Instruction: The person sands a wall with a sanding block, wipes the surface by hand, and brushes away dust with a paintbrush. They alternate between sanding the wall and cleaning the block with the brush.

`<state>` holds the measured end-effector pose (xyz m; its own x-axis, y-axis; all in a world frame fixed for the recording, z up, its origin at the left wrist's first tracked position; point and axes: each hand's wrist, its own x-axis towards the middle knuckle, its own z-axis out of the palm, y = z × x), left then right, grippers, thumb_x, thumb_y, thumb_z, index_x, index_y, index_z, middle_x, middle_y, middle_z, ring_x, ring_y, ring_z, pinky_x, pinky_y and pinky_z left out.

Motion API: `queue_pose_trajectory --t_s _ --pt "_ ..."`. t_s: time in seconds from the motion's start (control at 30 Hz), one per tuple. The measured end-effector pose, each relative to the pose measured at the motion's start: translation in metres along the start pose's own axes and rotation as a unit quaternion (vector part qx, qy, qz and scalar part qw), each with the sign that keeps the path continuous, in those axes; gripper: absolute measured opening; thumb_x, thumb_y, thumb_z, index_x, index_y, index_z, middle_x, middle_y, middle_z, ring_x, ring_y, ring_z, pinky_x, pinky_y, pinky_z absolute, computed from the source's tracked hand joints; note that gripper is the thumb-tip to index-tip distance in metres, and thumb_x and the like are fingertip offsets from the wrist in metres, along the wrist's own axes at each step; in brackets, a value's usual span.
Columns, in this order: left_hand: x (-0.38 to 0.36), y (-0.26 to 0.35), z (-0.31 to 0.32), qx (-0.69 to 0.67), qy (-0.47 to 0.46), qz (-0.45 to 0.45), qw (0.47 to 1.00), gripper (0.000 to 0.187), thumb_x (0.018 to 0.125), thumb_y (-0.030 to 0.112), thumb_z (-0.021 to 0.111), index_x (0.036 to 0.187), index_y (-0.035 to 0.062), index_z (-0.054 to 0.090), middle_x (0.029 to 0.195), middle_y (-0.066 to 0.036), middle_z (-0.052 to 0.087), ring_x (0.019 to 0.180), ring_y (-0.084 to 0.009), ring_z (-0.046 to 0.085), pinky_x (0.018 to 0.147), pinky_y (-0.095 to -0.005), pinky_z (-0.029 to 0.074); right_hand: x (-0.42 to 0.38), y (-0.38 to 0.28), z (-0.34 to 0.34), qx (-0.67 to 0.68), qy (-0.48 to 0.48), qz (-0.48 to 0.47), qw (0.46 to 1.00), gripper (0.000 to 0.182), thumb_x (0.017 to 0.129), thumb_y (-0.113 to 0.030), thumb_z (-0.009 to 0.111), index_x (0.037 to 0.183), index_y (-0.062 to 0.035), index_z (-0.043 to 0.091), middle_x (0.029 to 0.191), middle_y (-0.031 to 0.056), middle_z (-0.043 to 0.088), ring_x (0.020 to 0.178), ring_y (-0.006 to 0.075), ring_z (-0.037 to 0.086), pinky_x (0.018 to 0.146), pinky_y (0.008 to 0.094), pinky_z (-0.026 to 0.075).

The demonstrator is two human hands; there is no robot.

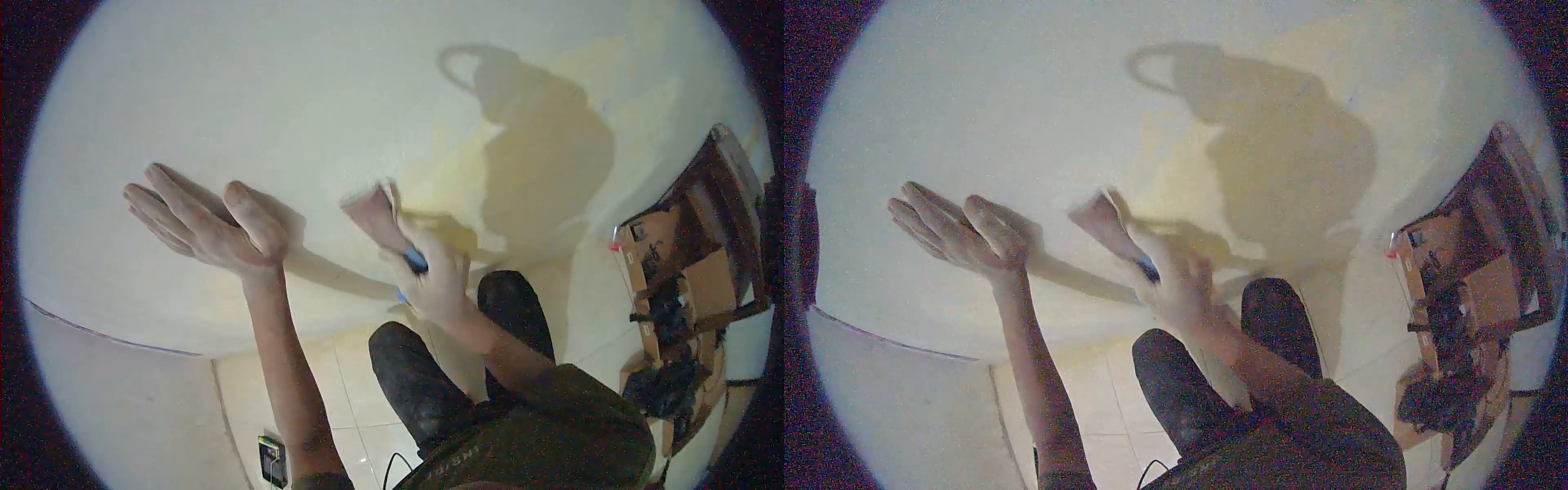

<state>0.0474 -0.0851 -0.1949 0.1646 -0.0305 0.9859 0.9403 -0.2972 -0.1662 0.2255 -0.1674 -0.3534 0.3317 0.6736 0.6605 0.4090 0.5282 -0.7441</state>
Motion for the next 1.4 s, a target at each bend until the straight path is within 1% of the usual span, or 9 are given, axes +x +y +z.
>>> queue_pose_trajectory --t_s 0.2,0.33,0.5,0.63,0.77,0.87,1.13,1.3,1.4 --pt "-0.002 -0.005 0.002 -0.001 -0.004 0.0 1.0 0.073 0.106 0.046 0.042 0.157 -0.0058 0.037 0.164 -0.034 0.026 0.156 -0.047 0.019 0.127 -0.0563 0.011 0.031 -0.002 -0.016 -0.055 0.068 -0.1 0.991 0.052 0.08 -0.024 0.089 0.124 -0.0074 0.07 0.099 0.0164 0.076 0.086 0.0356 0.074 0.075 0.0445 0.058" --pt "0.003 -0.009 0.002 0.013 -0.005 -0.003 1.0 0.072 0.106 0.045 0.043 0.157 -0.0055 0.037 0.165 -0.033 0.026 0.156 -0.047 0.019 0.126 -0.0564 0.012 0.004 0.013 -0.006 -0.035 0.016 0.038 0.999 0.052 0.077 -0.021 0.089 0.125 -0.0099 0.071 0.105 0.0177 0.075 0.092 0.0376 0.073 0.078 0.0479 0.057" --pt "0.006 -0.009 -0.002 0.006 -0.004 -0.003 1.0 0.074 0.106 0.048 0.043 0.157 -0.0053 0.037 0.165 -0.033 0.026 0.156 -0.0476 0.02 0.126 -0.0573 0.013 0.024 0.004 -0.021 -0.074 0.023 -0.141 0.987 0.046 0.081 -0.016 0.088 0.122 -0.0039 0.07 0.093 0.0165 0.075 0.081 0.0319 0.074 0.072 0.0406 0.058" --pt "0.01 -0.011 0.003 0.017 -0.006 -0.01 1.0 0.074 0.104 0.047 0.042 0.157 -0.0027 0.037 0.167 -0.028 0.026 0.158 -0.041 0.017 0.128 -0.0542 0.011 0.034 -0.01 -0.013 -0.064 -0.001 0.003 0.998 0.052 0.081 -0.017 0.088 0.128 -0.0029 0.068 0.093 0.0155 0.075 0.081 0.0307 0.074 0.075 0.0402 0.058" --pt "0.013 -0.01 0.002 0.017 -0.002 -0.01 1.0 0.073 0.102 0.045 0.043 0.158 -0.0006 0.037 0.168 -0.026 0.025 0.159 -0.0385 0.016 0.129 -0.0528 0.01 -0.005 0.011 -0.011 -0.074 -0.025 -0.051 0.996 0.052 0.081 -0.025 0.087 0.127 -0.0074 0.07 0.102 0.0175 0.076 0.09 0.0352 0.075 0.077 0.0455 0.058" --pt "0.017 -0.008 0.004 0.005 -0.001 -0.012 1.0 0.073 0.102 0.046 0.043 0.158 -0.0006 0.037 0.168 -0.025 0.026 0.159 -0.0385 0.016 0.129 -0.0529 0.01 0.044 -0.025 -0.033 -0.054 -0.047 0.126 0.989 0.053 0.08 -0.026 0.088 0.126 -0.0068 0.07 0.104 0.0189 0.075 0.097 0.0357 0.074 0.081 0.0449 0.058" --pt "0.013 0.002 0.009 0.009 0.012 0.0 1.0 0.074 0.104 0.05 0.041 0.157 -0.0018 0.04 0.166 -0.028 0.028 0.157 -0.0426 0.02 0.127 -0.055 0.013 0.012 0.014 -0.023 -0.077 -0.028 -0.135 0.987 0.047 0.082 -0.022 0.088 0.121 -0.0024 0.071 0.099 0.0148 0.075 0.089 0.0305 0.074 0.08 0.0403 0.058" --pt "0.018 -0.002 0.006 0.002 0.006 -0.009 1.0 0.075 0.104 0.051 0.042 0.157 -0.0026 0.038 0.165 -0.031 0.028 0.156 -0.0458 0.02 0.126 -0.0576 0.012 0.046 -0.012 -0.028 -0.047 -0.044 0.088 0.994 0.047 0.083 -0.022 0.087 0.121 -0.0005 0.071 0.1 0.022 0.075 0.088 0.0318 0.076 0.08 0.0388 0.059" --pt "0.016 -0.003 0.008 0.016 0.006 -0.013 1.0 0.075 0.104 0.05 0.042 0.158 -0.0012 0.038 0.166 -0.027 0.029 0.157 -0.0409 0.019 0.128 -0.0546 0.012 0.005 0.012 -0.014 -0.066 -0.007 -0.076 0.995 0.051 0.083 -0.025 0.087 0.127 -0.007 0.069 0.095 0.0161 0.075 0.082 0.036 0.074 0.073 0.0444 0.058"
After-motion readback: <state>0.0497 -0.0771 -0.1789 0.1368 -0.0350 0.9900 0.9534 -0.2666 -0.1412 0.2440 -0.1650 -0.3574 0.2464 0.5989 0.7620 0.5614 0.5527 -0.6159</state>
